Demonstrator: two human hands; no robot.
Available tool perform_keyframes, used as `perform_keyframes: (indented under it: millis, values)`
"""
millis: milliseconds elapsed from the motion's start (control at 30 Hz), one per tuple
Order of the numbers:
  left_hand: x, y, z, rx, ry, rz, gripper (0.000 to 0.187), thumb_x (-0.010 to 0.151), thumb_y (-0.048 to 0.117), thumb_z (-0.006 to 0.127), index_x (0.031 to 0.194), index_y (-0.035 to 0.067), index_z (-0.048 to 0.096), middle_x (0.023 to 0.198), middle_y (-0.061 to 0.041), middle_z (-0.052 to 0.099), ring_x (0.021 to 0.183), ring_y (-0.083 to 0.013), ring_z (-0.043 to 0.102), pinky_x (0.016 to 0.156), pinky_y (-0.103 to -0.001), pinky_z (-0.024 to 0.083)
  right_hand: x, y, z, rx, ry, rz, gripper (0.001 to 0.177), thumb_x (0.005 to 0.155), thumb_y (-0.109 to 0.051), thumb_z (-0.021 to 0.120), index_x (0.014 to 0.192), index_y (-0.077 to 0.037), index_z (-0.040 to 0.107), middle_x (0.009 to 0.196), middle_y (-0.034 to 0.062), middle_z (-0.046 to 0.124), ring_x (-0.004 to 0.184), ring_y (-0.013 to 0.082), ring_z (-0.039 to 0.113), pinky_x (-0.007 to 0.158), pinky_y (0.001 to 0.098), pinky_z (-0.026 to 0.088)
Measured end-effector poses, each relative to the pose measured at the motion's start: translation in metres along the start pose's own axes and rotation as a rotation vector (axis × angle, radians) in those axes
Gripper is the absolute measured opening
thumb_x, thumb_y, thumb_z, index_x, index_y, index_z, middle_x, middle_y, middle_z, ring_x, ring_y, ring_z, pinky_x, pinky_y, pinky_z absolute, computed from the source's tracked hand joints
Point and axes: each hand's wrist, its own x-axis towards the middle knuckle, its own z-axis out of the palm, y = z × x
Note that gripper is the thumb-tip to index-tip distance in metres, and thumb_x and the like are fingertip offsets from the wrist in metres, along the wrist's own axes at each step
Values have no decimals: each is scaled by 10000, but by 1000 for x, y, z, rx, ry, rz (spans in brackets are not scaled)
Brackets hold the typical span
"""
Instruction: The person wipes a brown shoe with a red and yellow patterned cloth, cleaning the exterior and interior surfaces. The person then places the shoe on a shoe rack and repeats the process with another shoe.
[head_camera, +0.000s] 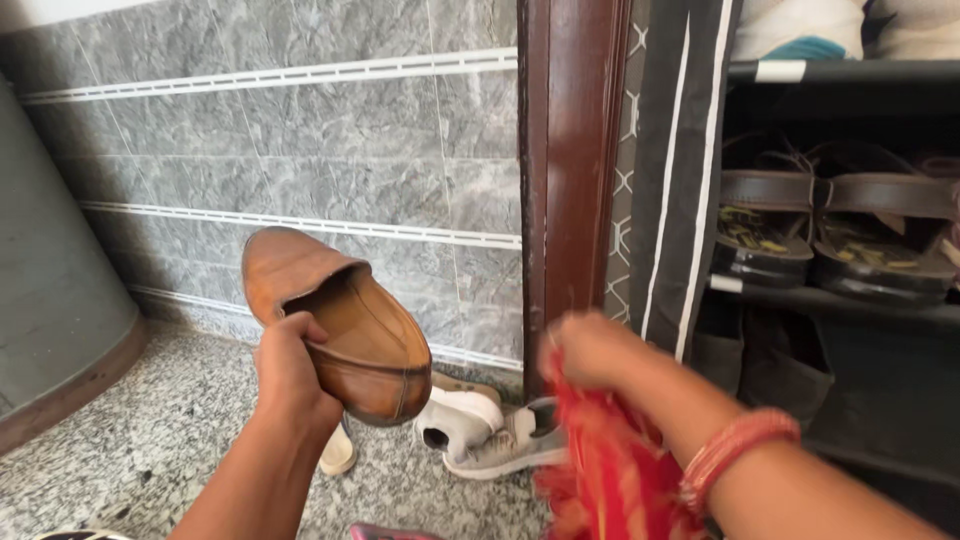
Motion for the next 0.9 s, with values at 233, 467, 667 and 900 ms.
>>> perform_keyframes:
  millis: [233, 467, 667, 900]
  values:
    - [-19, 7, 13, -30, -129, -89, 311, 804, 158, 482, 1088, 61, 562, 1137, -138, 653, 1102, -326, 647, 1024, -510, 520, 2, -63, -45, 720, 548, -77, 234, 961, -180, 617, 1107, -42, 736, 916, 152, 785, 805, 239, 749, 728, 393, 592]
    - [-51, 16, 39, 67, -509, -183, 493, 940, 375, 501, 1250, 8, 616, 1199, -179, 725, 1123, -316, 687, 962, -449, 559, -23, -109, 9, 342, 74, -539, 533, 761, -289, 799, 1173, -8, 609, 1024, 192, 697, 1014, 353, 700, 898, 440, 539]
    - [-70, 20, 53, 164, -477, -380, 556, 930, 576, 517, 1275, 156, 634, 1165, -145, 714, 1002, -305, 735, 875, -511, 604, -12, -107, -6, 1260, 52, -184, 438, 741, -210, 773, 1105, 15, 680, 925, 151, 713, 843, 301, 704, 741, 424, 588]
    - [-38, 8, 39, -109, -619, -291, 499, 1018, 481, 598, 1297, 67, 600, 1174, -136, 686, 1020, -272, 694, 952, -454, 575, -56, -119, 11, 511, 395, -461, 481, 822, -427, 760, 1106, -58, 638, 961, 135, 711, 906, 277, 727, 783, 390, 575]
